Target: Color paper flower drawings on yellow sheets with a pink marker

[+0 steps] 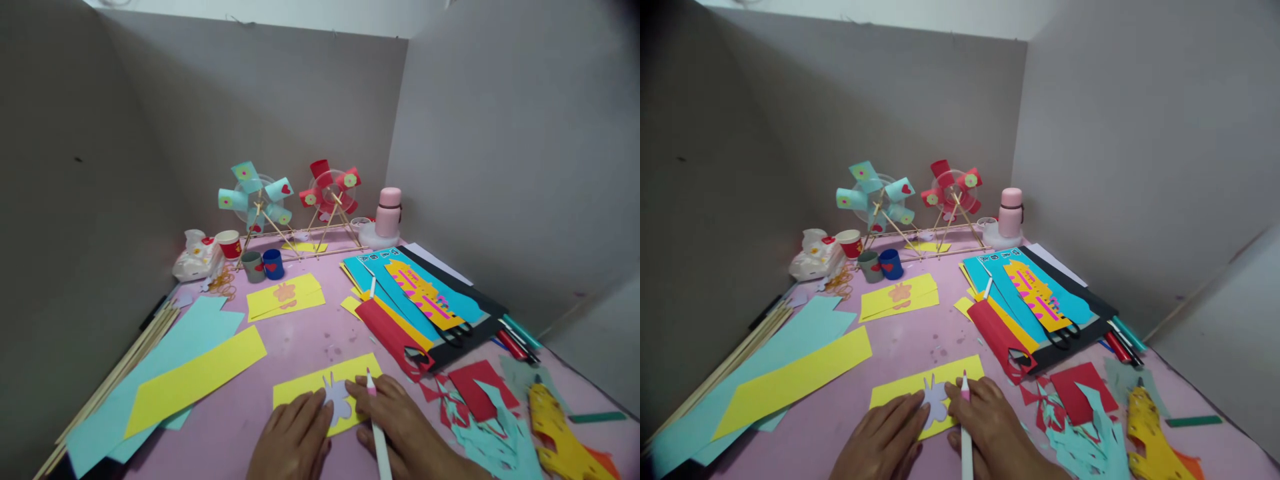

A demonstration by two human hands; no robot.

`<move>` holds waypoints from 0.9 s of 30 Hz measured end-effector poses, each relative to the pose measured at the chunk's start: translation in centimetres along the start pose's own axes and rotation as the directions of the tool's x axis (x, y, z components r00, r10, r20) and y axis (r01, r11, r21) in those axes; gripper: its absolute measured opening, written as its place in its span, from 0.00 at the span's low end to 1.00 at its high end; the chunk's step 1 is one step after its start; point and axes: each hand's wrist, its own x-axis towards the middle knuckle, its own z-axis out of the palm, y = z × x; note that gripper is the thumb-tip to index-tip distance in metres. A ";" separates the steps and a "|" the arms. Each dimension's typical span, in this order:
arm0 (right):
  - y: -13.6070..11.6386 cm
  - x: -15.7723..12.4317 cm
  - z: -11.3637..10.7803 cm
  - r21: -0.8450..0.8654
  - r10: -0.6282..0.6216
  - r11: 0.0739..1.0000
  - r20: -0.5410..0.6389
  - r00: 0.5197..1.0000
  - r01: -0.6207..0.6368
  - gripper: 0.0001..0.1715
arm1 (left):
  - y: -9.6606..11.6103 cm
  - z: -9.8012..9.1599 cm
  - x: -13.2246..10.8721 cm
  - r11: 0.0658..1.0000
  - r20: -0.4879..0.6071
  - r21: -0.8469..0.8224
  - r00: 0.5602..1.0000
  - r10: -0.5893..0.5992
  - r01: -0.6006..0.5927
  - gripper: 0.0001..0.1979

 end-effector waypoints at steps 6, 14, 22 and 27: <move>0.5 0.4 0.5 -0.046 0.045 0.998 -0.012 0.999 -0.045 0.26 | -0.5 0.2 0.1 1.000 0.003 -0.011 1.000 -0.007 0.007 0.14; 0.3 0.6 0.3 0.025 0.114 0.993 -0.001 0.993 -0.114 0.25 | -0.7 -0.5 0.1 0.998 0.053 -0.049 0.998 -0.044 0.047 0.15; 0.5 0.0 0.0 0.035 0.128 0.991 0.007 0.992 -0.128 0.27 | -0.7 -0.5 -0.6 0.994 0.090 -0.084 0.994 -0.065 0.073 0.17; 0.8 -0.4 -0.1 -0.006 0.138 0.990 -0.017 0.990 -0.138 0.28 | -0.8 -0.5 -0.6 0.991 0.065 -0.109 0.996 -0.064 0.071 0.18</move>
